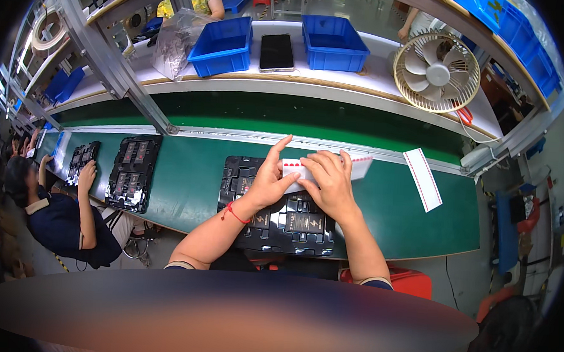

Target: Assembling small electronic components into trays on a production line.

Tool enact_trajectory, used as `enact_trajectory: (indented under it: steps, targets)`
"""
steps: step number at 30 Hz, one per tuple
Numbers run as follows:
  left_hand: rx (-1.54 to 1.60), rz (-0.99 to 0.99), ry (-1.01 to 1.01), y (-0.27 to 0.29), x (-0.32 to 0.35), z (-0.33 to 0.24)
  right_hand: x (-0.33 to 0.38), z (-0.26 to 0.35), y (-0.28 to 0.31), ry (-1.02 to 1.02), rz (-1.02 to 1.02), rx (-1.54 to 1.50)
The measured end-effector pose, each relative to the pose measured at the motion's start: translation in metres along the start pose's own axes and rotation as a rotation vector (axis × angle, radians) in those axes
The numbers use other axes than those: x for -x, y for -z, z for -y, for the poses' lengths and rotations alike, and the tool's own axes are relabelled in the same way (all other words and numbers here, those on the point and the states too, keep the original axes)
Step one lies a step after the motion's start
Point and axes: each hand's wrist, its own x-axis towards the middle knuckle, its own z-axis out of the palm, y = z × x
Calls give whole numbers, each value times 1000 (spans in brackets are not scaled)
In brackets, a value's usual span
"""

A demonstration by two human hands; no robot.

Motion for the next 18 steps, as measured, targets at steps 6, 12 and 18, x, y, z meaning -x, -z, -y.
enact_trajectory:
  steps: [6,12,18]
  targets:
    - [-83,107,-15,2,-5,8,-1,-5,5,-18,-15,-115]
    - [-6,31,-15,4,-1,11,7,-13,-8,4,-33,-201]
    - [2,16,60,1,2,8,14,-16,5,-88,-19,-262]
